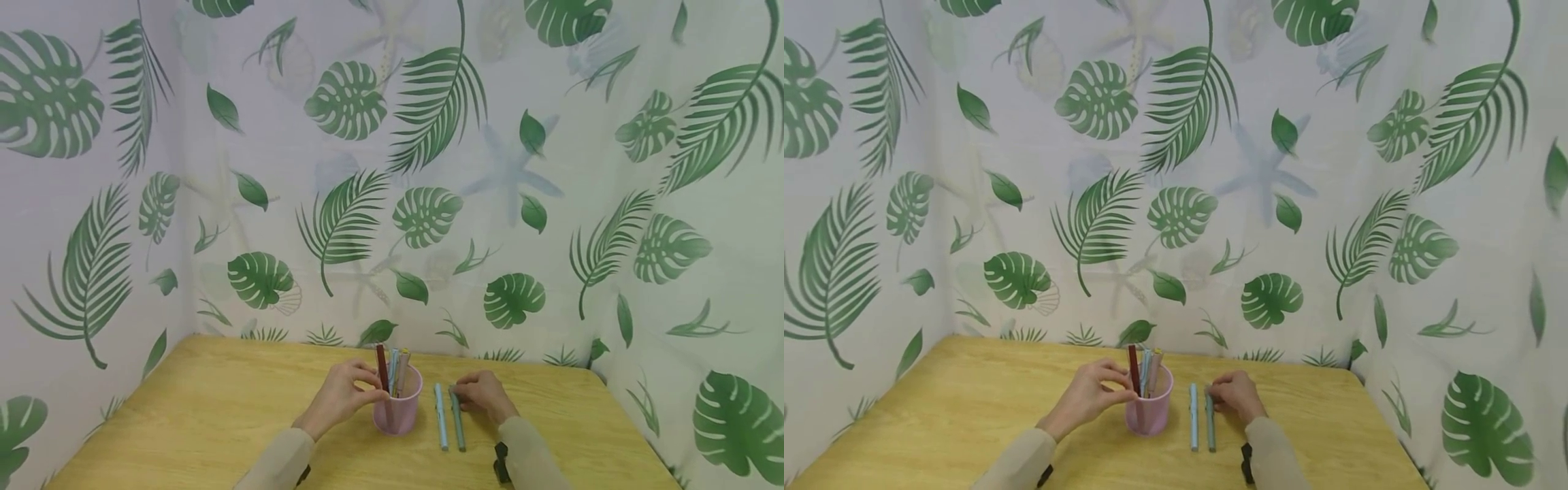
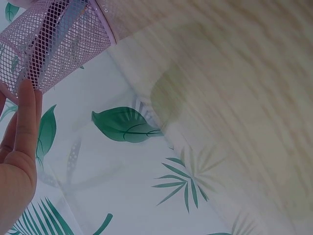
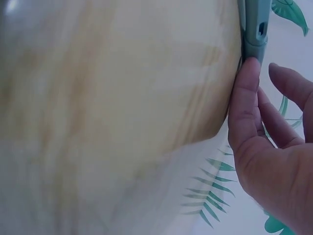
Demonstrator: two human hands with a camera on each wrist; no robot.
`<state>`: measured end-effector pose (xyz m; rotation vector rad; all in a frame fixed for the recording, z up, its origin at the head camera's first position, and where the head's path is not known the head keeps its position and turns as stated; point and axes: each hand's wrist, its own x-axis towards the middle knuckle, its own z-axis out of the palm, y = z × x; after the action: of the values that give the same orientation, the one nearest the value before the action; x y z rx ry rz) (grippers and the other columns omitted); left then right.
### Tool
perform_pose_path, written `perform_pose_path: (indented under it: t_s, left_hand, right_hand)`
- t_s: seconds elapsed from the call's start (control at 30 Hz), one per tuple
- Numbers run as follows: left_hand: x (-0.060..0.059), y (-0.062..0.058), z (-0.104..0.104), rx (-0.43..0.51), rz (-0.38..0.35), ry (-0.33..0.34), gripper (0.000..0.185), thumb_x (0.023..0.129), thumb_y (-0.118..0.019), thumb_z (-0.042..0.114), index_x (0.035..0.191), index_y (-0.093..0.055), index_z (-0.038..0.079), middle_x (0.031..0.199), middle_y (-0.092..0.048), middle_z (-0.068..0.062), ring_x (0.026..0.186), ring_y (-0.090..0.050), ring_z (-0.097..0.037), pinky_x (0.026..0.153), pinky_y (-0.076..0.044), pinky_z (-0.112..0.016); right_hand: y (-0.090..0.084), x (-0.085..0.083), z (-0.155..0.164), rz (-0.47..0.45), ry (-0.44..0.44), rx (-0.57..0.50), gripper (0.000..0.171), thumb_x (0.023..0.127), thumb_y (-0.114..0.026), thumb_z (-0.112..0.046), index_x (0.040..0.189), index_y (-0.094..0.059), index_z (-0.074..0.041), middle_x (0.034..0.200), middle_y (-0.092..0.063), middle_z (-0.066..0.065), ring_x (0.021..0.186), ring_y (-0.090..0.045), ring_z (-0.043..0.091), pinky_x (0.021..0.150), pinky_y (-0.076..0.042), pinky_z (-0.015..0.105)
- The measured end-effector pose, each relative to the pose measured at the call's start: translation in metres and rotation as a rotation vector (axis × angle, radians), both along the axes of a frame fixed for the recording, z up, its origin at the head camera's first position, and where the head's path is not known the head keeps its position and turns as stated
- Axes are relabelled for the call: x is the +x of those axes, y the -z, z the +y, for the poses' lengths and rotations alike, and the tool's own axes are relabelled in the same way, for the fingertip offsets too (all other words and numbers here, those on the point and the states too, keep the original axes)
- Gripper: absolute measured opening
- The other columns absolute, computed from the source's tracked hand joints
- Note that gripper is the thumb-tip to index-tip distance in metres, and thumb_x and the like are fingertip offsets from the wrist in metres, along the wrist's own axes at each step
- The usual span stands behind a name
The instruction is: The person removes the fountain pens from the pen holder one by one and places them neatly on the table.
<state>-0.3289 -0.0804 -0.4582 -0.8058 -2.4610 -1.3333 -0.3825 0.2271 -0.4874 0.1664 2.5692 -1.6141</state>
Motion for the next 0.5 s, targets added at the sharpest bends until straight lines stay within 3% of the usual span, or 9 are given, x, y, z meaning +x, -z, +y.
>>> perform_pose_path:
  t_s: [0.23,0.5]
  left_hand:
    - [0.0008,-0.0018,0.0009,-0.004,0.034,-0.011,0.018,0.080,-0.081,0.028,0.083,-0.078,0.011,0.098,-0.066,-0.003,0.098,-0.066,-0.025,0.066,-0.057,-0.013]
    - [0.0009,-0.0011,0.0007,-0.004,0.016,-0.006,0.018,0.081,-0.080,0.028,0.084,-0.078,0.011,0.098,-0.066,-0.002,0.100,-0.065,-0.024,0.066,-0.056,-0.013]
  right_hand:
    - [-0.0018,0.0026,0.0031,0.015,0.003,-0.028,0.032,0.092,-0.066,-0.008,0.117,-0.063,0.010,0.096,-0.071,0.015,0.077,-0.065,0.016,0.064,-0.060,0.030]
    - [-0.0077,0.0098,0.0000,0.072,-0.014,-0.051,0.030,0.094,-0.064,-0.012,0.116,-0.065,0.008,0.100,-0.071,0.016,0.078,-0.065,0.016,0.066,-0.058,0.029]
